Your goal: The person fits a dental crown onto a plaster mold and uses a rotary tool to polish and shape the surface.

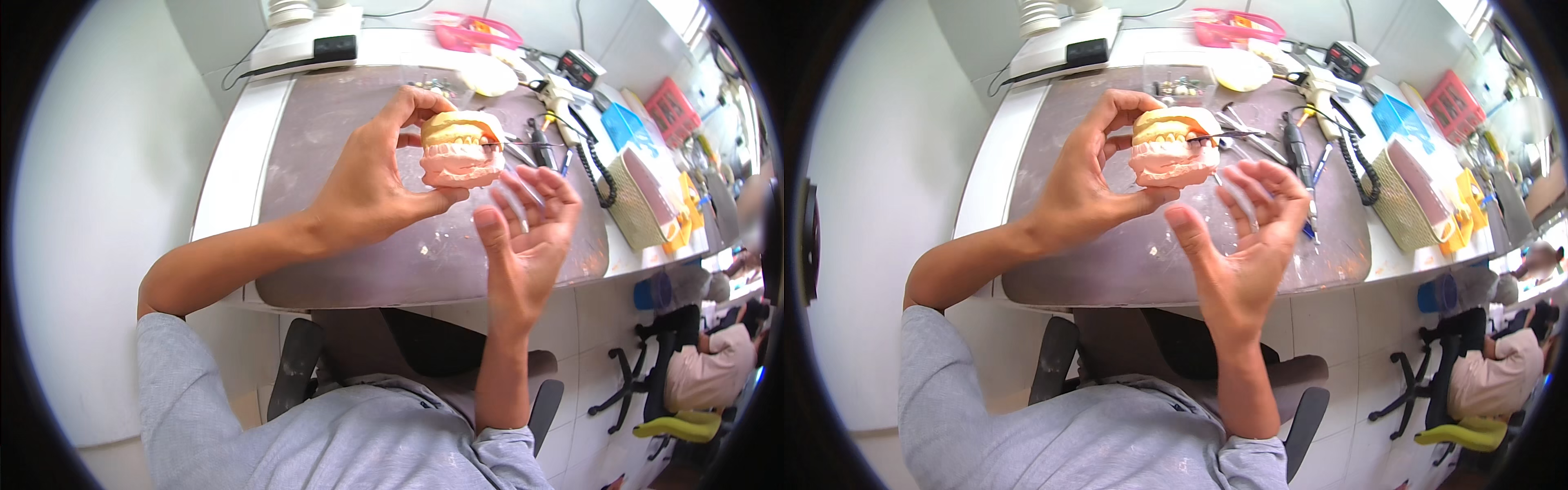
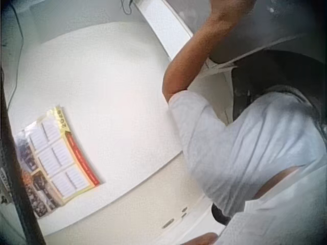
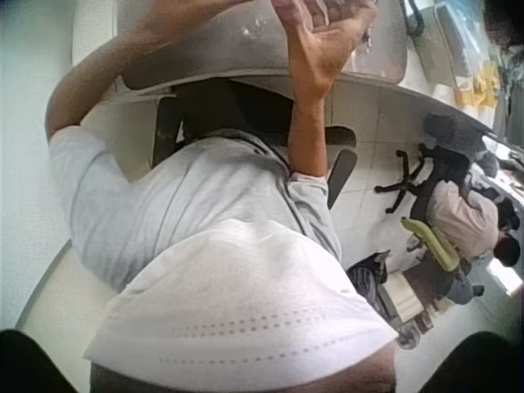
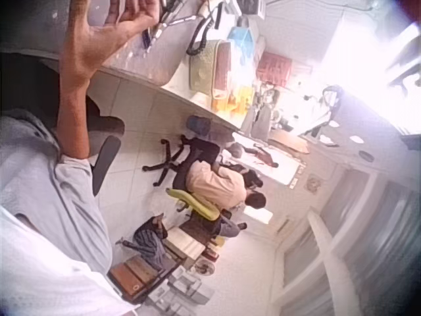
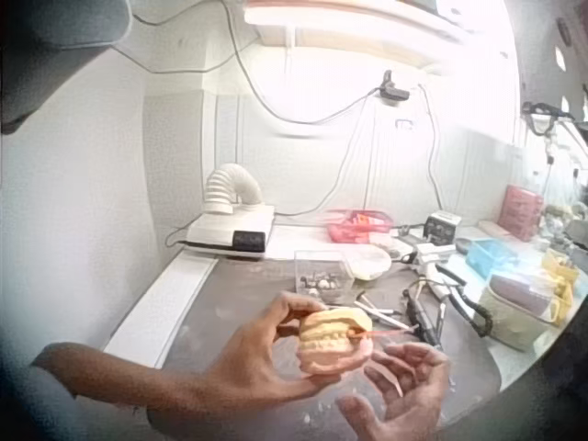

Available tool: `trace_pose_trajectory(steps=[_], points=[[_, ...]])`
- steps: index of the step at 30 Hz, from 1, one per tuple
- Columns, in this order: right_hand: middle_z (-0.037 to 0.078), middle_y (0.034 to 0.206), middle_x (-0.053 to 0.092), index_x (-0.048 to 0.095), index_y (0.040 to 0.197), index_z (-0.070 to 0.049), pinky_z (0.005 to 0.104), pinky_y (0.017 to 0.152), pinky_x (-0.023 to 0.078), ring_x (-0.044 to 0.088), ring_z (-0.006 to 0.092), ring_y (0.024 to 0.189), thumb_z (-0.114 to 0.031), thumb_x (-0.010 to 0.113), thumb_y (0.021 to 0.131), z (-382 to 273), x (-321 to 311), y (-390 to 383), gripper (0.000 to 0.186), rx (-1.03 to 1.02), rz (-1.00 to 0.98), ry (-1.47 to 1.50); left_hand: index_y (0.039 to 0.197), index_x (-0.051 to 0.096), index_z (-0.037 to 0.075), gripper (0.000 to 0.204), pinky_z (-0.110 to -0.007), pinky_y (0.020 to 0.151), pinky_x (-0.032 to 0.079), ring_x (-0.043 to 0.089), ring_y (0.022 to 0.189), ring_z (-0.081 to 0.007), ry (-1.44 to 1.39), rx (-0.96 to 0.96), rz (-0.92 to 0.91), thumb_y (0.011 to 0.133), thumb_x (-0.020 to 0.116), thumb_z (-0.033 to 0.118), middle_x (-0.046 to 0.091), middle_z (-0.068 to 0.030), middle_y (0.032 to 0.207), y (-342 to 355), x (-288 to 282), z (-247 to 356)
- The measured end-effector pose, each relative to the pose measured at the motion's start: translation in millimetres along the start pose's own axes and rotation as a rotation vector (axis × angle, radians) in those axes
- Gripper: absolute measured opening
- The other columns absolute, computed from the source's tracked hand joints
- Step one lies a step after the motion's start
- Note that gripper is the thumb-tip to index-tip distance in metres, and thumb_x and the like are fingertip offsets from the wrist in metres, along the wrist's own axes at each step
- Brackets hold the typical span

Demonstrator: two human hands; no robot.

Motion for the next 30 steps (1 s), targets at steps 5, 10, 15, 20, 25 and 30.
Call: trace_pose_trajectory(steps=[5,10,15,20,25,30], points=[[0.016,0.124,0.048,0.036,0.127,-0.001,0.0349,0.1,0.051,0.056,0.022,0.115,-0.014,0.086,0.078,14,7,1,0.071,0.134,0.025,0.074,0.129,0.051,0.004,0.068,-0.043,0.1,0.044,0.055,0.112,-0.0327,0.098,0.169,0.062,0.073,0.084,0.027,0.062,-0.0147,0.117,7,25,-7],[0.017,0.127,0.049,0.04,0.128,0.002,0.0363,0.101,0.05,0.058,0.0236,0.116,-0.006,0.082,0.08,14,0,5,0.064,0.113,0.09,0.032,0.133,0.051,0.004,0.064,-0.045,0.1,0.042,0.053,0.113,-0.0347,0.122,0.165,0.061,0.078,0.079,0.023,0.059,-0.0162,0.124,7,39,-14],[0.018,0.135,0.052,0.044,0.138,0.007,0.0371,0.105,0.047,0.058,0.0244,0.12,-0.002,0.078,0.081,19,-20,7,0.068,0.013,0.101,0.027,0.132,0.051,0.002,0.063,-0.043,0.1,0.047,0.054,0.116,-0.0339,-0.054,0.113,0.034,0.078,0.08,0.014,0.057,-0.0183,0.127,-3,46,-16],[0.02,0.135,0.054,0.045,0.139,0.01,0.0379,0.108,0.044,0.055,0.0249,0.125,0.0,0.073,0.083,21,-25,7,0.063,0.017,0.043,-0.041,0.13,0.051,0.0,0.05,-0.039,0.098,0.053,0.061,0.117,-0.0276,-0.253,0.021,0.003,0.085,0.072,0.002,0.061,-0.0177,0.123,-10,42,-23],[0.022,0.14,0.051,0.04,0.144,0.011,0.0377,0.109,0.043,0.055,0.0256,0.126,0.001,0.068,0.086,22,-28,5,0.065,0.051,-0.019,-0.128,0.136,0.049,0.0,0.054,-0.037,0.102,0.051,0.061,0.116,-0.0206,-0.388,-0.166,-0.044,0.086,0.069,-0.005,0.059,-0.0129,0.127,-6,40,-27],[0.023,0.141,0.05,0.035,0.146,0.011,0.036,0.107,0.043,0.054,0.0246,0.126,0.002,0.064,0.09,22,-25,4,0.064,0.097,-0.073,-0.078,0.142,0.048,0.002,0.065,-0.037,0.103,0.051,0.06,0.116,-0.0173,-0.399,-0.239,-0.111,0.083,0.074,-0.003,0.057,-0.0114,0.132,-8,40,-34]])
Point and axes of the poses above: each hand's wrist, its own y-axis towards the middle knuckle, its own x-axis out of the palm, z = x × y, the point moved 4 cm from there along y, towards the middle knuckle
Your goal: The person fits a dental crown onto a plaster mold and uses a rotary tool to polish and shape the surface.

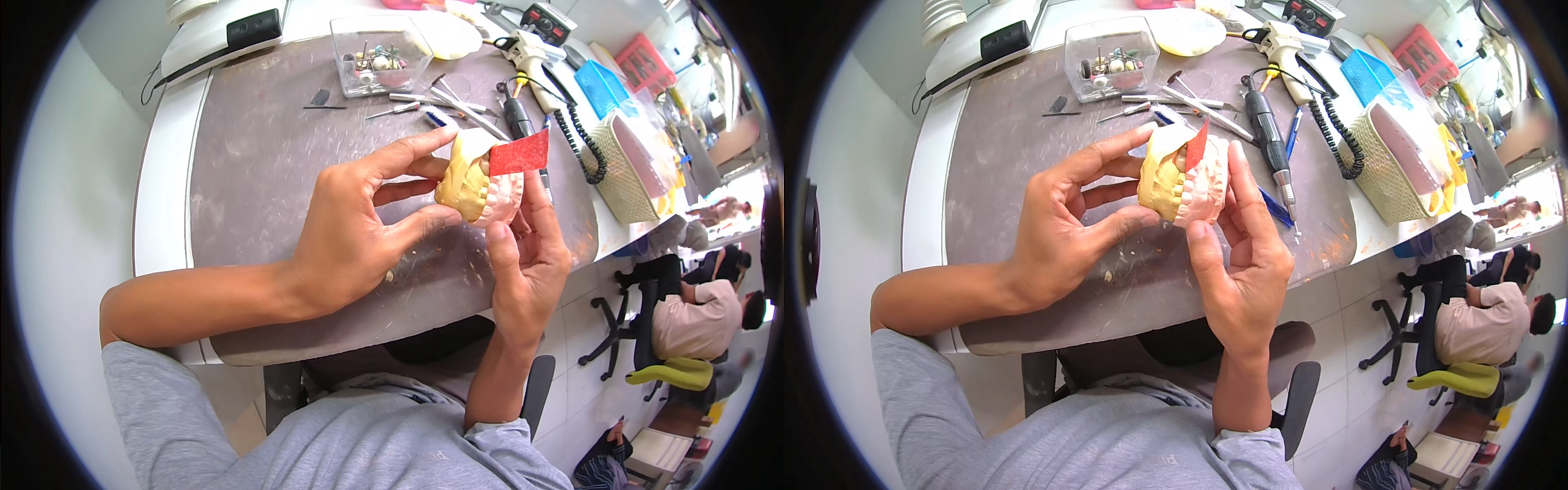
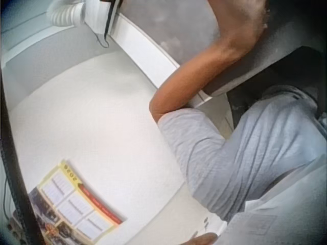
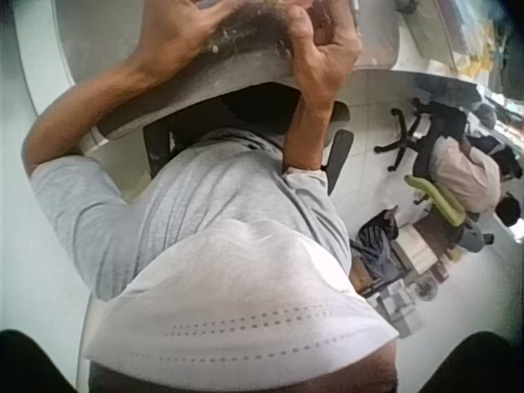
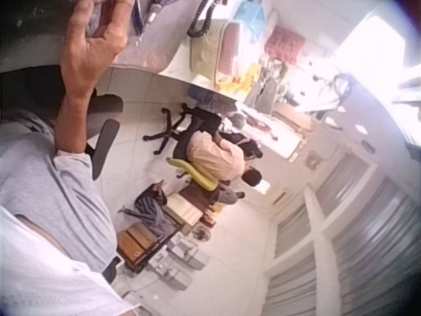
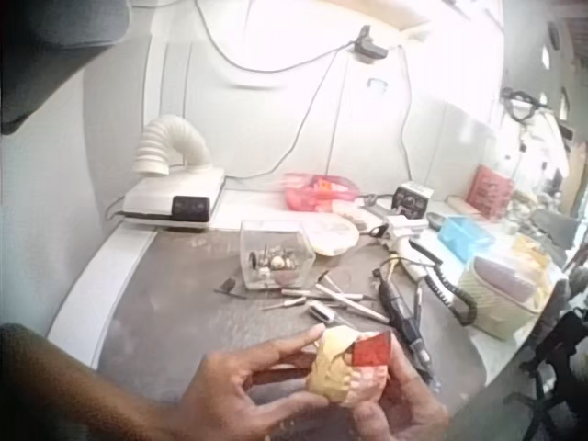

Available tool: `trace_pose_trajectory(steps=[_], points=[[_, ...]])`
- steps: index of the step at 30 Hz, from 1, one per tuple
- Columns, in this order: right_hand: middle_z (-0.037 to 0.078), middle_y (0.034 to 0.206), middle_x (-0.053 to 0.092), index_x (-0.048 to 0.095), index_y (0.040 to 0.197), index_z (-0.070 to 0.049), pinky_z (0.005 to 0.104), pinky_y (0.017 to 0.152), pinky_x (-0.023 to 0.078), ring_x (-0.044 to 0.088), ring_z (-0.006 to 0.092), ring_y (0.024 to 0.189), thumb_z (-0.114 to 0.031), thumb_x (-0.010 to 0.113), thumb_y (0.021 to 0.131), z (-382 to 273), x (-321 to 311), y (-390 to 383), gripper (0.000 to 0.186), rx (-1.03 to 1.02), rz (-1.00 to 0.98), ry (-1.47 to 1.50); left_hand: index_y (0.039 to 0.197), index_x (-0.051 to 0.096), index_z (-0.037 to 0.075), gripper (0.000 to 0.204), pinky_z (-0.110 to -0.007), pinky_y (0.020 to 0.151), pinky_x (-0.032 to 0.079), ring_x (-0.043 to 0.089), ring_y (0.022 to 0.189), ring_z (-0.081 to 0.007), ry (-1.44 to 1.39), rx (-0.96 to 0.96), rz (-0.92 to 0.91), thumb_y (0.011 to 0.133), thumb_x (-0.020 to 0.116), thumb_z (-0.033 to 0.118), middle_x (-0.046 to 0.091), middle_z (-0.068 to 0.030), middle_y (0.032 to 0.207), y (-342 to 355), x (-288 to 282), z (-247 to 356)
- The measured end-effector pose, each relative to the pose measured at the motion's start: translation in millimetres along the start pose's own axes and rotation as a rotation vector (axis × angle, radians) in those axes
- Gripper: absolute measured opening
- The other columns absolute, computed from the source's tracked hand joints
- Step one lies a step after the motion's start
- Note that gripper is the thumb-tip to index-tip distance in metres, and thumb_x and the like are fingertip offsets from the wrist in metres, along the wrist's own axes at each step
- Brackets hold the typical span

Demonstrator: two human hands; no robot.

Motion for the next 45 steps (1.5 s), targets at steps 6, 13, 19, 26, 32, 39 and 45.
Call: trace_pose_trajectory(steps=[6,13,19,26,32,39,45], points=[[0.023,0.139,0.051,0.033,0.147,0.012,0.0331,0.104,0.044,0.055,0.023,0.124,-0.002,0.069,0.091,4,-4,0,0.068,0.029,-0.067,0.028,0.142,0.049,0.002,0.069,-0.037,0.102,0.053,0.06,0.116,-0.0183,0.001,-0.002,-0.019,0.08,0.078,-0.001,0.057,-0.0125,0.132,0,3,-6],[0.022,0.136,0.054,0.035,0.146,0.012,0.0357,0.104,0.046,0.056,0.0251,0.124,0.0,0.07,0.089,9,-8,0,0.068,0.06,-0.061,0.077,0.143,0.048,0.0,0.07,-0.036,0.102,0.053,0.06,0.115,-0.0205,0.109,0.056,-0.035,0.08,0.077,-0.002,0.058,-0.0113,0.122,-1,1,-1],[0.021,0.133,0.056,0.041,0.141,0.01,0.0361,0.104,0.046,0.058,0.025,0.122,0.001,0.074,0.085,13,-9,3,0.065,0.042,-0.09,0.071,0.144,0.047,0.0,0.07,-0.036,0.101,0.053,0.06,0.115,-0.0203,0.135,-0.001,-0.032,0.081,0.077,-0.003,0.058,-0.0116,0.121,-2,1,-3],[0.019,0.125,0.061,0.049,0.131,0.008,0.0363,0.102,0.048,0.061,0.0241,0.117,0.003,0.079,0.08,13,-11,2,0.06,0.05,-0.082,0.051,0.143,0.047,-0.001,0.069,-0.035,0.1,0.053,0.063,0.11,-0.0194,0.107,0.017,-0.043,0.08,0.076,-0.003,0.06,-0.0112,0.117,-4,0,-6],[0.018,0.122,0.062,0.05,0.128,0.008,0.0364,0.1,0.05,0.062,0.0241,0.114,0.001,0.082,0.078,7,-9,-1,0.059,0.119,-0.039,0.028,0.143,0.048,-0.002,0.069,-0.035,0.099,0.054,0.064,0.109,-0.0197,0.13,-0.037,-0.061,0.08,0.077,-0.002,0.061,-0.0116,0.114,-4,-1,-1],[0.018,0.121,0.062,0.05,0.126,0.007,0.0357,0.099,0.052,0.063,0.0241,0.114,0.003,0.082,0.077,10,-10,-1,0.059,0.096,-0.054,-0.012,0.143,0.047,-0.001,0.069,-0.034,0.099,0.054,0.064,0.108,-0.0199,0.178,0.032,-0.057,0.081,0.076,-0.001,0.06,-0.0106,0.112,-4,-1,-4],[0.019,0.121,0.062,0.049,0.126,0.007,0.0359,0.098,0.052,0.063,0.024,0.113,0.004,0.081,0.077,9,-10,0,0.059,0.091,-0.042,0.0,0.144,0.046,-0.001,0.069,-0.034,0.099,0.054,0.064,0.106,-0.0198,0.142,0.017,-0.074,0.081,0.076,0.0,0.06,-0.0112,0.112,-1,-1,-3]])
Point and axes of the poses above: each hand's wrist, its own y-axis towards the middle knuckle, its own x-axis out of the palm, z = x × y, the point moved 4 cm from there along y, towards the middle knuckle
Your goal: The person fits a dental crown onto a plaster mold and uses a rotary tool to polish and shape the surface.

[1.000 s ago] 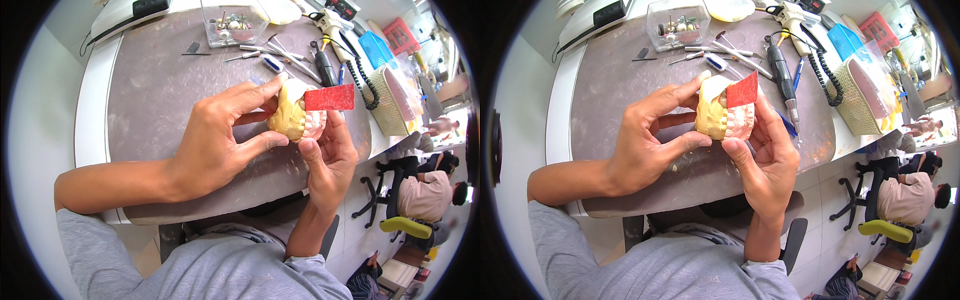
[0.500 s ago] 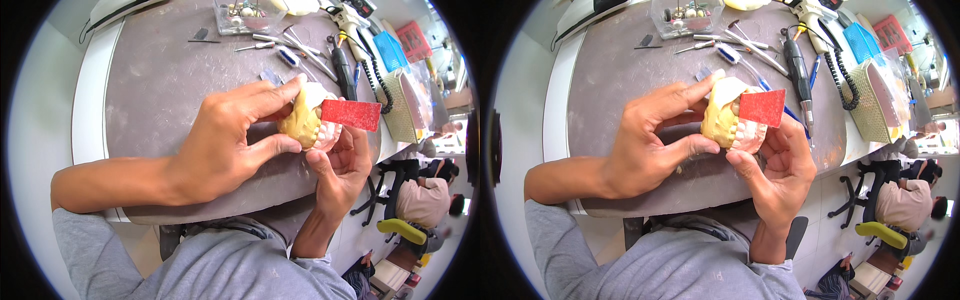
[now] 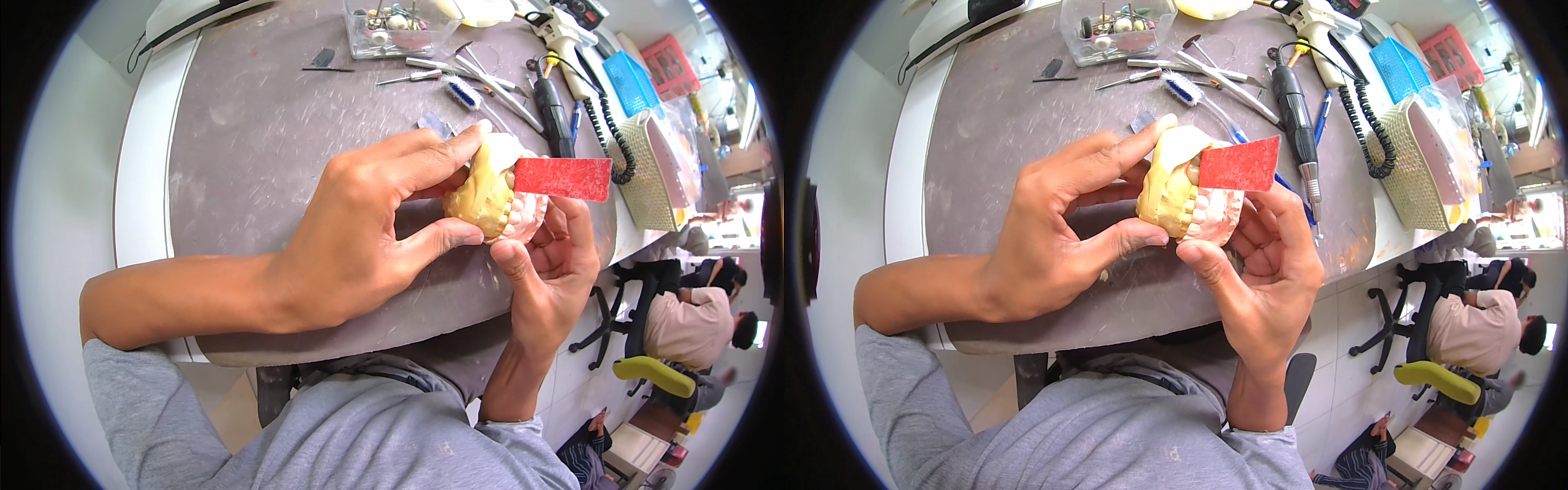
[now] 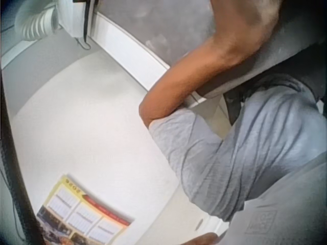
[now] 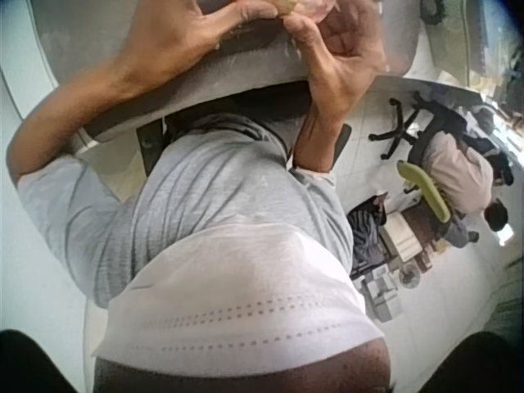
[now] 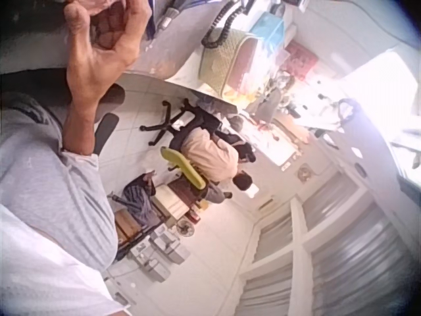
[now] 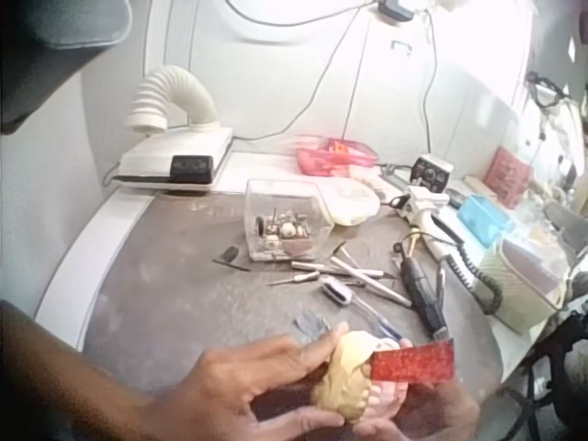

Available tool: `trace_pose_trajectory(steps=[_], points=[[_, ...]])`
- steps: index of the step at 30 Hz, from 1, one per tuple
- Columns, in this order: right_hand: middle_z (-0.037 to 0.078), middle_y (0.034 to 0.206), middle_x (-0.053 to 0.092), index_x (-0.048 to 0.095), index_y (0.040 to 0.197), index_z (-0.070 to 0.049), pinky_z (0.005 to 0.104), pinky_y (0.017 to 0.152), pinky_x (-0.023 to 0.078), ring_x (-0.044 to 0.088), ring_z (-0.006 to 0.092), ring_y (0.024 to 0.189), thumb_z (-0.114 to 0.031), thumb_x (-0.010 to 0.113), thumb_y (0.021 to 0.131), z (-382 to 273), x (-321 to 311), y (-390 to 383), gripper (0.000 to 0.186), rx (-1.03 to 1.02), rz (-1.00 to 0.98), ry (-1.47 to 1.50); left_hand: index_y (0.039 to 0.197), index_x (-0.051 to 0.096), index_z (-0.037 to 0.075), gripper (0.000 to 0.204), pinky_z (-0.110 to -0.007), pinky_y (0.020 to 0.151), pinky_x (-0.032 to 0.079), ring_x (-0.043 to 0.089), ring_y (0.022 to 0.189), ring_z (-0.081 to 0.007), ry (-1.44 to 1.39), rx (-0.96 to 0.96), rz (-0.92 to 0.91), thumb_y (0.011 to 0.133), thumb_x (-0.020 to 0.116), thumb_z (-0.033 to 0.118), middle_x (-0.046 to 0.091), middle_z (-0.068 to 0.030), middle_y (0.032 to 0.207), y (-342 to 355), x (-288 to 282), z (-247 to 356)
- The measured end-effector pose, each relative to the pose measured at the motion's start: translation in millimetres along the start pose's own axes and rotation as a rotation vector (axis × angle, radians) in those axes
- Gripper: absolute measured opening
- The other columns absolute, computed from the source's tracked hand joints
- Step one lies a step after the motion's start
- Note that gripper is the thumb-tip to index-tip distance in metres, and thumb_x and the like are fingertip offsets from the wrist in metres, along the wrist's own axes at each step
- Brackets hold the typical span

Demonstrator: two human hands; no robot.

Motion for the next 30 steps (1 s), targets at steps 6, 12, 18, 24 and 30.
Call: trace_pose_trajectory(steps=[6,12,18,24,30], points=[[0.019,0.122,0.061,0.047,0.129,0.007,0.0353,0.098,0.053,0.063,0.0241,0.112,0.005,0.081,0.077,2.7,-2.8,2.7,0.062,0.053,-0.011,0.083,0.143,0.047,-0.001,0.069,-0.034,0.099,0.054,0.063,0.107,-0.0206,0.059,0.016,0.009,0.081,0.076,0.0,0.06,-0.0117,0.112,-1.1,0.5,0.9],[0.02,0.123,0.061,0.047,0.13,0.007,0.0354,0.098,0.053,0.063,0.0238,0.112,0.005,0.081,0.076,6.2,-4.8,2.5,0.064,-0.003,-0.033,0.052,0.143,0.047,-0.001,0.068,-0.034,0.098,0.054,0.064,0.107,-0.0206,0.016,0.002,0.029,0.081,0.076,0.0,0.06,-0.0115,0.111,-3.0,1.8,-1.7],[0.021,0.123,0.062,0.047,0.132,0.007,0.0357,0.097,0.053,0.064,0.024,0.112,0.003,0.082,0.077,2.8,-3.4,-1.7,0.065,-0.018,-0.029,0.039,0.143,0.048,-0.001,0.068,-0.033,0.097,0.055,0.064,0.105,-0.0197,0.001,0.001,0.007,0.081,0.077,0.002,0.06,-0.0101,0.111,-2.7,0.8,1.4],[0.022,0.125,0.061,0.045,0.134,0.008,0.0355,0.098,0.053,0.064,0.0247,0.113,0.002,0.081,0.078,2.1,-1.5,1.4,0.067,0.047,-0.018,0.066,0.143,0.048,0.001,0.068,-0.033,0.097,0.055,0.064,0.106,-0.0191,0.031,-0.026,0.012,0.082,0.077,0.002,0.06,-0.0101,0.112,-2.5,0.9,3.3],[0.022,0.127,0.059,0.045,0.134,0.008,0.0353,0.097,0.054,0.062,0.0247,0.115,0.004,0.08,0.079,-0.5,1.6,3.4,0.066,0.054,-0.02,0.119,0.143,0.048,-0.001,0.066,-0.034,0.098,0.054,0.063,0.107,-0.02,0.038,0.016,0.051,0.083,0.076,0.003,0.06,-0.0107,0.111,-1.9,3.0,1.2]])
Point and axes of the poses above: each hand's wrist, its own y-axis towards the middle knuckle, its own x-axis out of the palm, z = x × y, the point moved 4 cm from there along y, towards the middle knuckle
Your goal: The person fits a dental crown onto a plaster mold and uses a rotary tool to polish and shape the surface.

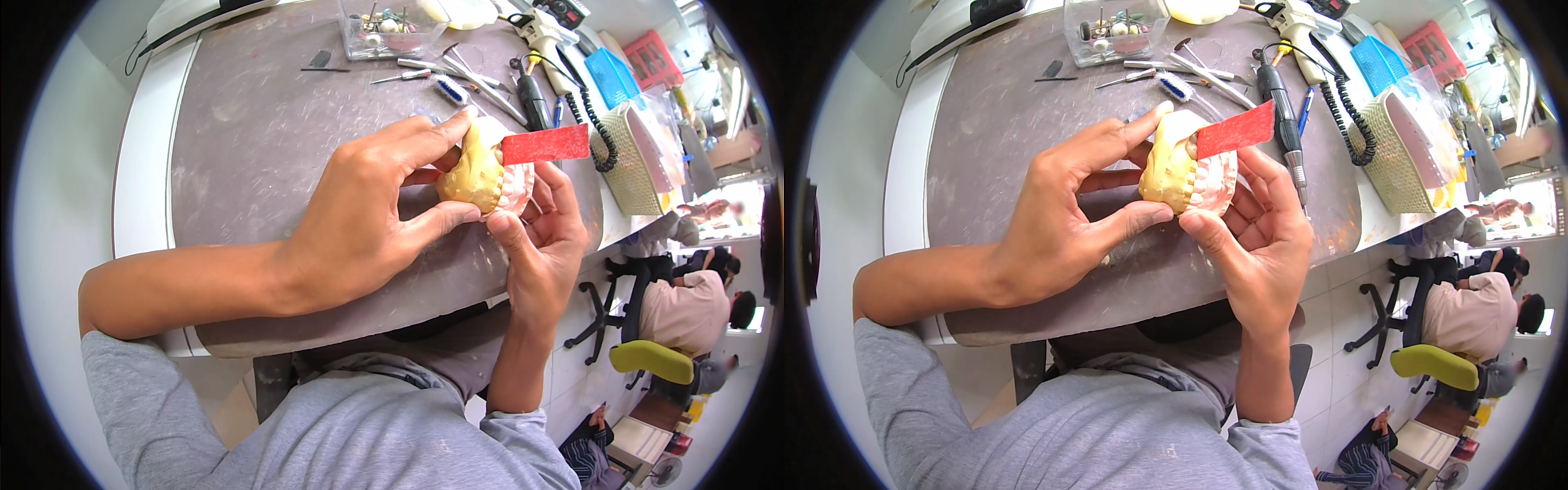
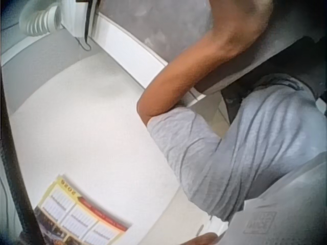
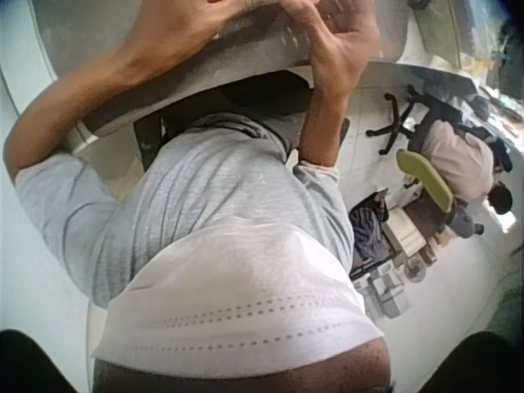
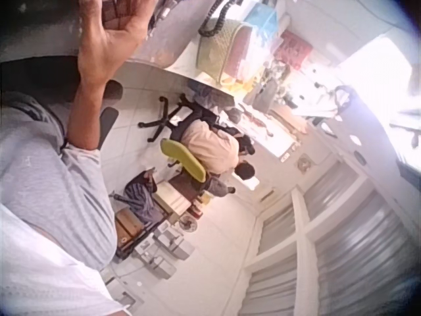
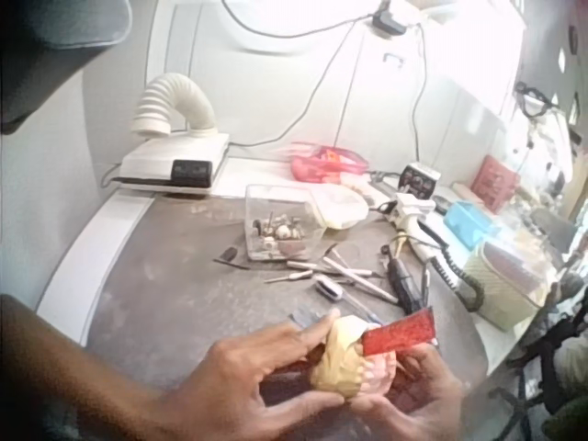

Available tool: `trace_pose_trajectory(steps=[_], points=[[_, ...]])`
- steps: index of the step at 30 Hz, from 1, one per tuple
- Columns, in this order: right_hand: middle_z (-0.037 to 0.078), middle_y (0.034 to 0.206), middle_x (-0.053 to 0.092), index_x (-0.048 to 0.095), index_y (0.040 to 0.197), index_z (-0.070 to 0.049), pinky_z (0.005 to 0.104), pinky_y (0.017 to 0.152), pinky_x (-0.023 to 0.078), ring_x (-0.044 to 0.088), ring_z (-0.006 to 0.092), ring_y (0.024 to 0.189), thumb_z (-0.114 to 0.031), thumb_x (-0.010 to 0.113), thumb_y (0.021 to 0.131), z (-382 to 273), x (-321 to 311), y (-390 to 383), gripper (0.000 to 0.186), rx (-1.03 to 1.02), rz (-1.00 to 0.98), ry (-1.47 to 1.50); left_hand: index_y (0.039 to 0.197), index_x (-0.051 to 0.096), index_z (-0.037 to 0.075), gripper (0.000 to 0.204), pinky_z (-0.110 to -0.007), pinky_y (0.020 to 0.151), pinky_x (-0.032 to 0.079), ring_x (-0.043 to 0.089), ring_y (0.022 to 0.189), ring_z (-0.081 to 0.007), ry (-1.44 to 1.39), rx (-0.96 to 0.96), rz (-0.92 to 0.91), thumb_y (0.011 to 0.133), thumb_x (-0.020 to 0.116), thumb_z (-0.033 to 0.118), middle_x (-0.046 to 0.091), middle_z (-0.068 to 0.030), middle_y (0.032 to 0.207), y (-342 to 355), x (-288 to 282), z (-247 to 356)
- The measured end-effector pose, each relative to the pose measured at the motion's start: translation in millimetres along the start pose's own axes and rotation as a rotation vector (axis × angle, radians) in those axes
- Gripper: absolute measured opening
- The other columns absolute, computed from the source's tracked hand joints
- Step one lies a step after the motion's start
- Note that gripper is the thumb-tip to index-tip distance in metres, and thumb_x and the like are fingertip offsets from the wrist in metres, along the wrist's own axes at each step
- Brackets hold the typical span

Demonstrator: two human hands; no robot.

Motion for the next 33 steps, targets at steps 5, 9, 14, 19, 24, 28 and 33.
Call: trace_pose_trajectory(steps=[5,9,14,19,24,28,33], points=[[0.021,0.125,0.06,0.046,0.13,0.007,0.0353,0.097,0.054,0.063,0.0244,0.114,0.006,0.079,0.078,2.5,-4.4,-0.6,0.061,-0.036,-0.022,-0.04,0.142,0.048,-0.002,0.063,-0.034,0.097,0.054,0.063,0.106,-0.0199,0.026,-0.03,-0.022,0.085,0.074,0.004,0.06,-0.0109,0.11,-0.2,-1.6,1.1],[0.022,0.124,0.06,0.047,0.128,0.006,0.0356,0.097,0.054,0.063,0.0248,0.113,0.006,0.08,0.077,5.0,-3.8,-4.0,0.061,-0.063,-0.031,-0.043,0.142,0.048,-0.002,0.063,-0.033,0.097,0.054,0.063,0.105,-0.0184,0.052,-0.021,-0.036,0.085,0.074,0.003,0.06,-0.0101,0.109,-2.1,-3.1,0.5],[0.022,0.124,0.061,0.047,0.129,0.007,0.0364,0.097,0.054,0.064,0.0252,0.112,0.005,0.081,0.077,1.0,-2.3,-3.8,0.062,-0.037,-0.007,-0.03,0.143,0.048,-0.001,0.064,-0.032,0.098,0.054,0.062,0.104,-0.0168,0.044,-0.024,-0.018,0.085,0.074,0.002,0.059,-0.009,0.107,-2.8,-1.7,3.3],[0.022,0.124,0.06,0.046,0.132,0.008,0.0364,0.098,0.054,0.064,0.0252,0.113,0.005,0.081,0.078,2.3,-1.9,-5.7,0.064,-0.055,-0.001,-0.052,0.142,0.049,-0.001,0.062,-0.033,0.098,0.054,0.062,0.105,-0.0175,-0.038,-0.038,-0.019,0.084,0.074,0.002,0.06,-0.0087,0.109,0.0,-1.6,-0.4],[0.021,0.125,0.06,0.046,0.134,0.009,0.0358,0.098,0.054,0.064,0.0246,0.112,0.004,0.08,0.078,-0.3,2.2,-3.9,0.065,-0.032,0.021,-0.067,0.142,0.049,-0.001,0.062,-0.034,0.098,0.054,0.063,0.106,-0.0182,-0.02,-0.026,-0.014,0.085,0.073,0.003,0.061,-0.0094,0.11,-1.1,-1.5,1.4],[0.021,0.127,0.06,0.044,0.137,0.009,0.0352,0.098,0.054,0.064,0.0245,0.112,0.002,0.08,0.079,1.4,1.1,-1.0,0.068,-0.033,0.037,-0.064,0.144,0.046,-0.001,0.063,-0.033,0.099,0.053,0.062,0.108,-0.0183,0.013,-0.014,-0.028,0.087,0.073,0.004,0.06,-0.01,0.112,0.8,0.3,2.0],[0.022,0.128,0.059,0.044,0.139,0.007,0.0345,0.097,0.053,0.063,0.024,0.114,-0.001,0.08,0.08,0.8,4.2,3.2,0.07,-0.008,0.022,-0.011,0.144,0.045,-0.002,0.063,-0.033,0.099,0.053,0.061,0.11,-0.0181,-0.011,-0.012,0.006,0.088,0.071,0.003,0.059,-0.0109,0.119,-2.3,-0.7,1.5]])
Point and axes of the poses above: each hand's wrist, its own y-axis towards the middle knuckle, its own x-axis out of the palm, z = x × y, the point moved 4 cm from there along y, towards the middle knuckle
